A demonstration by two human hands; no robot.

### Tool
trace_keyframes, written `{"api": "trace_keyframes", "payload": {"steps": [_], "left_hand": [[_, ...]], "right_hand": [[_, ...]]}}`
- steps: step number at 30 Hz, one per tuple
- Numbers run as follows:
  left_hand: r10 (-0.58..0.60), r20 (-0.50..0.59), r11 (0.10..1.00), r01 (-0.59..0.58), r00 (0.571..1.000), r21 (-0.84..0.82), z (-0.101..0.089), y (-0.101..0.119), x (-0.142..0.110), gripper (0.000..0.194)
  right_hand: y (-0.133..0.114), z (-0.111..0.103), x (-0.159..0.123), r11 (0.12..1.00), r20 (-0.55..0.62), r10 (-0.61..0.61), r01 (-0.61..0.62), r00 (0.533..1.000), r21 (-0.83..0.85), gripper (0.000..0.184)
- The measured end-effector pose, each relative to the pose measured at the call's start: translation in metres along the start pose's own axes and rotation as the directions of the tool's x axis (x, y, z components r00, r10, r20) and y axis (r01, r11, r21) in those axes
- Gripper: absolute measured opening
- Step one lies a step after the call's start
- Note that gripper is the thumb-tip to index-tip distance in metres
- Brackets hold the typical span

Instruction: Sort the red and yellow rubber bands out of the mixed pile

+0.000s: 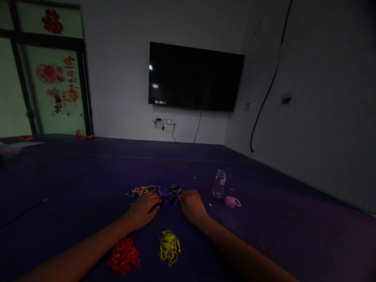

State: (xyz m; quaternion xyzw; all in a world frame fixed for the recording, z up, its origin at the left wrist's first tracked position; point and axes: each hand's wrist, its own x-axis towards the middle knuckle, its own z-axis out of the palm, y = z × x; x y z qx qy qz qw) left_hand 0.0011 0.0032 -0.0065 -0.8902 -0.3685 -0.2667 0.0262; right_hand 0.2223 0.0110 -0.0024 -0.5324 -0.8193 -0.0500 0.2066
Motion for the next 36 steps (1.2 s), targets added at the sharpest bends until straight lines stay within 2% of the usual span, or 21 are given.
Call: {"api": "trace_keyframes", "payload": {"steps": [11, 20, 25, 36], "left_hand": [[0.007, -0.005, 1.0, -0.007, 1.0, 0.013, 0.001, -0.001, 0.0, 0.022], [0.022, -0.023, 1.0, -0.022, 0.999, 0.015, 0.001, 0.0, 0.0, 0.021], [0.028, -0.023, 1.0, -0.028, 0.999, 0.014, 0.002, -0.001, 0.0, 0.02], [0.001, 0.013, 1.0, -0.001, 1.0, 0.018, -0.002, 0.003, 0.001, 0.019]], "right_hand": [[0.007, 0.006, 0.005, 0.999, 0.068, -0.028, 0.026, 0.997, 0.027, 0.028], [0.006, 0.009, 0.003, 0.974, -0.009, -0.126, 0.125, 0.992, 0.189, 0.028], [0.006, 0.011, 0.004, 0.96, -0.044, -0.082, 0.091, 0.996, 0.265, 0.027], [0.004, 0.005, 0.004, 0.974, -0.058, -0.071, 0.082, 0.996, 0.213, 0.025]]}}
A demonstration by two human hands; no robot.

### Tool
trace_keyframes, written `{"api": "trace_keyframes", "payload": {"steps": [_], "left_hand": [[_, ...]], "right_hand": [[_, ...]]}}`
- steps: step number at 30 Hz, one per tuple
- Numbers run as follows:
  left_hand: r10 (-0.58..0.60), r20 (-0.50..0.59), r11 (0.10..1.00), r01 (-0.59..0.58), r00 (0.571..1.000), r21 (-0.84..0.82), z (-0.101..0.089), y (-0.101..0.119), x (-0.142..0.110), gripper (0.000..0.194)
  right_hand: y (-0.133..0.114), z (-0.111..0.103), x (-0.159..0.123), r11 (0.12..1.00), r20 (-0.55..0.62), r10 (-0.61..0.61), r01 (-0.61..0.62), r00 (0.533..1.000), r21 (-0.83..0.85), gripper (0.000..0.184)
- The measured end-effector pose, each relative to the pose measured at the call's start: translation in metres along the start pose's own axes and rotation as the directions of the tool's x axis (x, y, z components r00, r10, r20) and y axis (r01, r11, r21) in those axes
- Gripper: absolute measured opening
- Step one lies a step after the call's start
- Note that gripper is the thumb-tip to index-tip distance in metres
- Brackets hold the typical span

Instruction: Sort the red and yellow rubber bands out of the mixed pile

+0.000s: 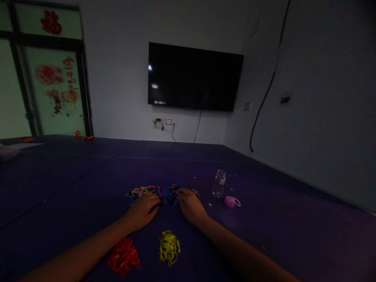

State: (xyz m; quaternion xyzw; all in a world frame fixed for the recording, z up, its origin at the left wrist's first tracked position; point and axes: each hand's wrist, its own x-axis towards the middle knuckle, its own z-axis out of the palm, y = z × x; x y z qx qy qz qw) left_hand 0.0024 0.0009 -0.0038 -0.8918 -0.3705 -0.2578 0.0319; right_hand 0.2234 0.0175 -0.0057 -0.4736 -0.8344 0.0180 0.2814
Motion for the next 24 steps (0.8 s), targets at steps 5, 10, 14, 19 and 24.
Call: {"api": "trace_keyframes", "payload": {"steps": [5, 10, 14, 19, 24], "left_hand": [[-0.002, -0.007, 1.0, 0.002, 1.0, 0.007, 0.0, 0.0001, -0.0003, 0.02], [0.011, -0.02, 1.0, -0.011, 1.0, 0.013, 0.0022, -0.0023, -0.0003, 0.019], [0.025, -0.024, 1.0, -0.025, 0.999, 0.006, 0.0025, -0.0027, -0.0004, 0.02], [0.025, -0.022, 1.0, -0.025, 0.999, -0.01, 0.0005, -0.0004, -0.0005, 0.02], [0.02, -0.03, 1.0, -0.02, 0.999, -0.015, 0.0019, -0.0019, -0.0003, 0.019]], "right_hand": [[0.0001, 0.0002, -0.0017, 1.0, -0.026, -0.012, 0.012, 1.0, -0.017, 0.027], [-0.0009, 0.0, -0.0026, 1.0, -0.028, -0.012, 0.011, 1.0, -0.022, 0.027], [-0.0025, -0.0021, -0.0023, 0.999, -0.004, -0.007, 0.006, 1.0, -0.04, 0.028], [-0.0016, -0.0023, -0.0018, 0.998, 0.034, 0.0, 0.003, 0.999, -0.068, 0.029], [0.0002, -0.0002, -0.0015, 0.996, 0.076, -0.013, 0.019, 0.997, -0.088, 0.029]]}}
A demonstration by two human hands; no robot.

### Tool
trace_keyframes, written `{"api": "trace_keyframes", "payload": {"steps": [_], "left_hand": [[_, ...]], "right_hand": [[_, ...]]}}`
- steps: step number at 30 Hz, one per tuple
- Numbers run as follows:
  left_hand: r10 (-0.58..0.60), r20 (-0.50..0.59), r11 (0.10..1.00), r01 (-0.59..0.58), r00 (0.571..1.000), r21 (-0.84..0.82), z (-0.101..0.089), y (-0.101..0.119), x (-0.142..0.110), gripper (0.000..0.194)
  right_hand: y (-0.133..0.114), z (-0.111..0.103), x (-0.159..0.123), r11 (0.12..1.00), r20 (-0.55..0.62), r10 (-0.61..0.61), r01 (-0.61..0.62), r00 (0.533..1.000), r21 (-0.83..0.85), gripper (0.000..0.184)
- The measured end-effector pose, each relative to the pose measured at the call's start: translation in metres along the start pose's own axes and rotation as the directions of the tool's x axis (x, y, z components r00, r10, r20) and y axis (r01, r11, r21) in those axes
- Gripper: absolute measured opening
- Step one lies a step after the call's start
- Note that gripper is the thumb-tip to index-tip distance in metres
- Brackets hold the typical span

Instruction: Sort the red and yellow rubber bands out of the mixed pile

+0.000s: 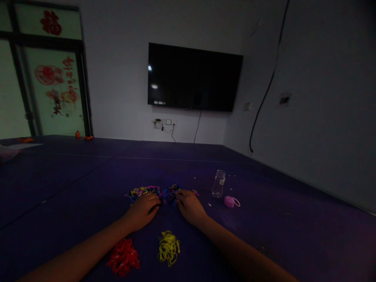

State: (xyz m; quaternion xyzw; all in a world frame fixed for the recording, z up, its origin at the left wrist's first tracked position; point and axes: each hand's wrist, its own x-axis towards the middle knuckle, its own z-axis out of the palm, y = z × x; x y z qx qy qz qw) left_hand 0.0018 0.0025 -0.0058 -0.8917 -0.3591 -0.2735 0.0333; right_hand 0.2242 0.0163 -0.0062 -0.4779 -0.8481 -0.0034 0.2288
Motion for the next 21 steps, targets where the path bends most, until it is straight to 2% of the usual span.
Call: {"api": "trace_keyframes", "payload": {"steps": [4, 21], "left_hand": [[0.001, 0.003, 1.0, -0.001, 1.0, 0.006, -0.0001, -0.0004, -0.0002, 0.019], [0.005, -0.001, 1.0, -0.005, 1.0, 0.002, 0.0, -0.0009, -0.0007, 0.019]], "right_hand": [[-0.0008, -0.0004, -0.0001, 1.0, 0.006, -0.03, 0.03, 1.0, 0.001, 0.03], [-0.002, 0.0001, 0.0002, 0.999, 0.016, -0.025, 0.026, 1.0, -0.029, 0.027]]}}
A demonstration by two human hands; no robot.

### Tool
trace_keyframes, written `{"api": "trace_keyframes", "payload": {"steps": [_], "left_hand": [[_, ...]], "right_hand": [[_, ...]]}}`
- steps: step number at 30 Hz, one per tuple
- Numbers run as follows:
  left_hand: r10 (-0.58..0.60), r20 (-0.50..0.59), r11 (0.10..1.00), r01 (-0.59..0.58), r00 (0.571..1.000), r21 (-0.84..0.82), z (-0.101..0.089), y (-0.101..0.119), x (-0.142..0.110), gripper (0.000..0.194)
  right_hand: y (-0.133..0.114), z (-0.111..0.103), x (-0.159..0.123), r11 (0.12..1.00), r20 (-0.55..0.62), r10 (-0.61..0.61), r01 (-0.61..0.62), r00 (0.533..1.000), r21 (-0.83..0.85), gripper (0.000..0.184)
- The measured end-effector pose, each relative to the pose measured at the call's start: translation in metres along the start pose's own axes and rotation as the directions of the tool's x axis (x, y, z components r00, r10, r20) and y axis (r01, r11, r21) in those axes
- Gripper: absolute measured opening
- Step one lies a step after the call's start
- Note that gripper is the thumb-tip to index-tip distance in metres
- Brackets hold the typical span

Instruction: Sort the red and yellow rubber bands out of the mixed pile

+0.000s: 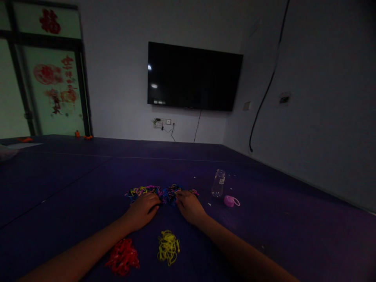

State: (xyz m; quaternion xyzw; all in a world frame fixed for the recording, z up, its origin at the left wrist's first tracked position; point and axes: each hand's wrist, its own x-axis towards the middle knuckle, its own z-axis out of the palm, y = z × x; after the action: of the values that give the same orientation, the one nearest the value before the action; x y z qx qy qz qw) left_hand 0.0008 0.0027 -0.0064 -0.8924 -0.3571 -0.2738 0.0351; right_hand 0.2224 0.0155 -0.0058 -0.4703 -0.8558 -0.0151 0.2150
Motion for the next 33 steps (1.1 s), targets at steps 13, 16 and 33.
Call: {"api": "trace_keyframes", "payload": {"steps": [13, 16, 33], "left_hand": [[-0.01, 0.016, 1.0, 0.01, 1.0, 0.01, 0.0002, -0.0002, 0.0003, 0.021], [-0.007, 0.001, 1.0, 0.007, 1.0, 0.014, -0.0007, 0.0015, 0.0, 0.021], [0.003, -0.001, 1.0, -0.003, 1.0, 0.013, -0.0005, 0.0007, 0.0004, 0.02]], "right_hand": [[-0.0017, -0.0021, 0.0002, 1.0, 0.01, 0.015, -0.016, 1.0, 0.015, 0.027], [-0.0009, -0.0004, 0.0011, 1.0, 0.013, 0.017, -0.017, 1.0, 0.014, 0.029], [-0.001, -0.0007, 0.0004, 1.0, 0.013, 0.028, -0.028, 1.0, -0.006, 0.031]]}}
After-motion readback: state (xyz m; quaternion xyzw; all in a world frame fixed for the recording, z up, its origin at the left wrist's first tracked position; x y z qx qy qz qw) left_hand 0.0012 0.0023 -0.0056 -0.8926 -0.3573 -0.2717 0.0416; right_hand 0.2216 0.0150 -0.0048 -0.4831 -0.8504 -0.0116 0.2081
